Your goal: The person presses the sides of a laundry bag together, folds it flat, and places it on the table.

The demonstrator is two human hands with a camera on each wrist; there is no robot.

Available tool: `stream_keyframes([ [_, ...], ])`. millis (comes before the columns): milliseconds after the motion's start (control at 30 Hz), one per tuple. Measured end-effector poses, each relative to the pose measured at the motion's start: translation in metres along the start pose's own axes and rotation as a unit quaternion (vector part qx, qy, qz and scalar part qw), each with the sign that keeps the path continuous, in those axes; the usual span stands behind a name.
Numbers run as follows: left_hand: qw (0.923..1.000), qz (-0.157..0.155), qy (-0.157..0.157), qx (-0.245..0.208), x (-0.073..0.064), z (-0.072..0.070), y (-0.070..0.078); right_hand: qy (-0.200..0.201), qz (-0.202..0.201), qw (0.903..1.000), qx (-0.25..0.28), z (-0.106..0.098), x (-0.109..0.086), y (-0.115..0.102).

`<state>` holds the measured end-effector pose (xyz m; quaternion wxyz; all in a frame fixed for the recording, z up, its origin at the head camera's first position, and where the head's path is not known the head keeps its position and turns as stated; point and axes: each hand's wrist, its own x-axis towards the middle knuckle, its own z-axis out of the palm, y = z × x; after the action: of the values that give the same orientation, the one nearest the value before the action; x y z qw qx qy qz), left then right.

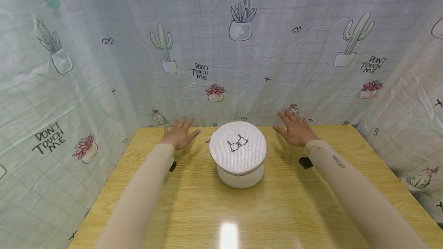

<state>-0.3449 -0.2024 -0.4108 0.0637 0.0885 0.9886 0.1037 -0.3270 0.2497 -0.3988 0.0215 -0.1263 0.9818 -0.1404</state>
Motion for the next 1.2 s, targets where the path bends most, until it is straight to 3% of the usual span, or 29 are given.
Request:
stream_keyframes([
  [500,0.9996,0.025,0.006,0.008,-0.017,-0.006,-0.010,0.007,-0.029,0.9995,-0.005,-0.004,-0.010,-0.009],
  [1200,0.9953,0.092,0.015,0.026,-0.033,-0.020,0.001,0.024,-0.077,0.9964,-0.024,-0.020,-0.021,-0.023],
])
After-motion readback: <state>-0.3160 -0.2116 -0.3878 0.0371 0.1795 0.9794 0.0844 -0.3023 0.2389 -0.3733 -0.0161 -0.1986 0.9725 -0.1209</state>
